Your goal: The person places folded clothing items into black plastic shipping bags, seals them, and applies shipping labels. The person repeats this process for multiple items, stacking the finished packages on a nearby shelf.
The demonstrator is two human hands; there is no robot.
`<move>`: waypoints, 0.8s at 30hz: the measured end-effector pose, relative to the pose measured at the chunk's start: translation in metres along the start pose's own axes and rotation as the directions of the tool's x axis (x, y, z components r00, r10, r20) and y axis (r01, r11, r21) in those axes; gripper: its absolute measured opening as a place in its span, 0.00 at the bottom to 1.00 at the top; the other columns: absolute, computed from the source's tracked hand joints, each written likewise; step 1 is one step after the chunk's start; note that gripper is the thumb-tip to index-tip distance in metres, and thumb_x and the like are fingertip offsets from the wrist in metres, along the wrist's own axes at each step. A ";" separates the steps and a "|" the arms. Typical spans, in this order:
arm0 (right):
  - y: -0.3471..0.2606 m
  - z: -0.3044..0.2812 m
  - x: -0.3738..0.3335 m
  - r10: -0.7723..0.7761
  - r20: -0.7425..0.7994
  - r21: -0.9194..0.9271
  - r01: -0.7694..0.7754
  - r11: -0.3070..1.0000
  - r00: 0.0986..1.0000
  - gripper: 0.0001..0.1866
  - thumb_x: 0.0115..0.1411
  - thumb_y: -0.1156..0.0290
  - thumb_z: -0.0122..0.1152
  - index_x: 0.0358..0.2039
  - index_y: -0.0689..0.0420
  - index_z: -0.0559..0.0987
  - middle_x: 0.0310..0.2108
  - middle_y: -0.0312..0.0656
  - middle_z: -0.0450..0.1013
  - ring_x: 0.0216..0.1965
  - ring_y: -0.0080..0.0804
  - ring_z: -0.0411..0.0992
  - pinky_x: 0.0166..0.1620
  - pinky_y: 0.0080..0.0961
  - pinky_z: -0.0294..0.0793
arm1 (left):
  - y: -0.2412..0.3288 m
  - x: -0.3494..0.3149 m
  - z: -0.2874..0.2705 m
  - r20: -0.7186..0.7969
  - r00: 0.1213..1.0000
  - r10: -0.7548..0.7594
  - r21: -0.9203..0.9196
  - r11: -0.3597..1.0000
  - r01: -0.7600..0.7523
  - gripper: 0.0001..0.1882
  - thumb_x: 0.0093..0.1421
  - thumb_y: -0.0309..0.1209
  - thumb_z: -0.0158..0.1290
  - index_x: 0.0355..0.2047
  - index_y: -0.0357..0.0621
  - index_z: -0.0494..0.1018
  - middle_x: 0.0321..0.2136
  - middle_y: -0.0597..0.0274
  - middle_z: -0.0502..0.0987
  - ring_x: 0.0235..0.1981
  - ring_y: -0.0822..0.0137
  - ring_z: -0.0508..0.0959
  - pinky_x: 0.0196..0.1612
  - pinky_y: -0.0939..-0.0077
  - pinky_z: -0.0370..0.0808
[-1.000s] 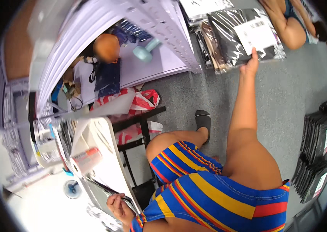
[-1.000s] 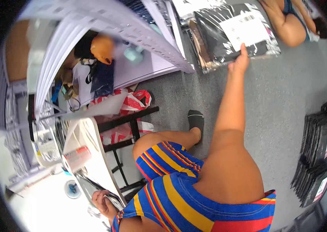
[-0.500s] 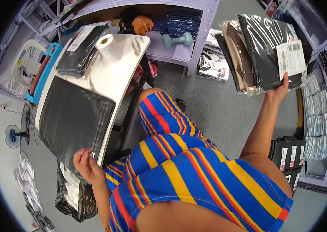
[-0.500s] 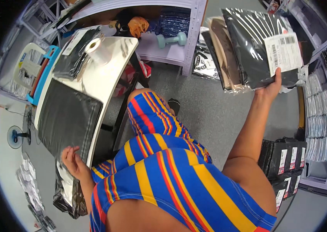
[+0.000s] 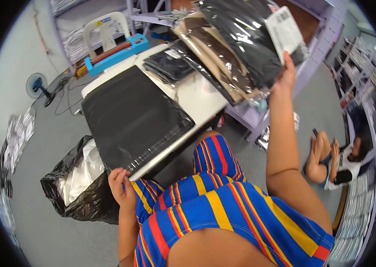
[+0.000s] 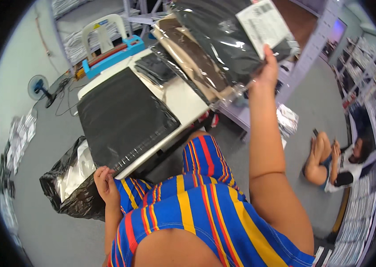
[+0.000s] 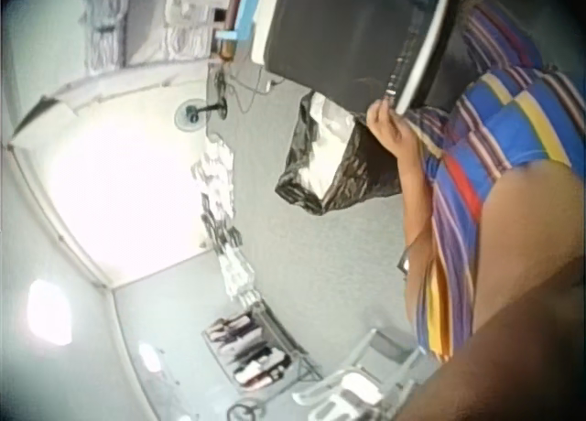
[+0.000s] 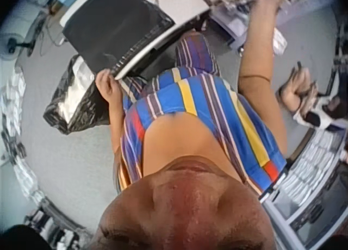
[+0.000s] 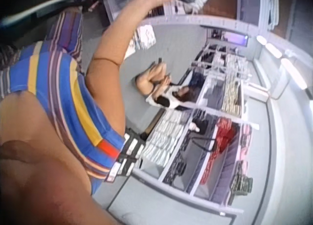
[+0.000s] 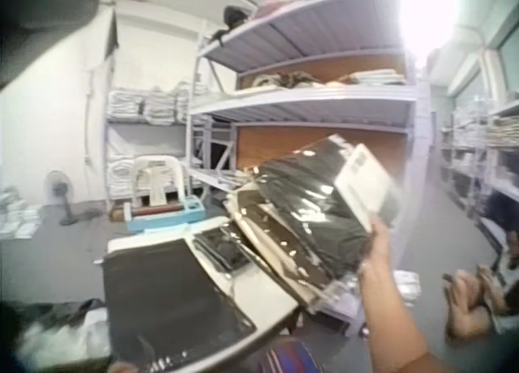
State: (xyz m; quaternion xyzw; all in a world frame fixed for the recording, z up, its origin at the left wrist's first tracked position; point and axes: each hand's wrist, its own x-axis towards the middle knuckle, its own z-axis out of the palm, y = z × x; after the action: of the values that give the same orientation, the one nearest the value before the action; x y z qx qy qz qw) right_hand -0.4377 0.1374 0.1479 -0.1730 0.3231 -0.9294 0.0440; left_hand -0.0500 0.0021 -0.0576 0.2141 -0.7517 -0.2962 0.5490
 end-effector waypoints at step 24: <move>0.264 0.038 0.105 0.465 -0.017 0.388 -0.422 0.819 0.885 0.14 0.47 0.71 0.56 0.35 0.63 0.71 0.34 0.44 0.70 0.34 0.37 0.69 0.39 0.33 0.68 | -0.033 0.055 0.017 0.006 0.999 -0.047 0.231 0.972 0.045 0.11 0.53 0.17 0.40 0.36 0.40 0.66 0.37 0.55 0.62 0.31 0.68 0.70 0.36 0.78 0.68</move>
State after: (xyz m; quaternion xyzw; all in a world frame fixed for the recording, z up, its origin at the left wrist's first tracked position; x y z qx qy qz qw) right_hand -0.5309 -0.1129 0.0444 -0.0293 0.1738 -0.9457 0.2733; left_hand -0.0828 -0.0539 -0.0453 0.2921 -0.7789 -0.2206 0.5092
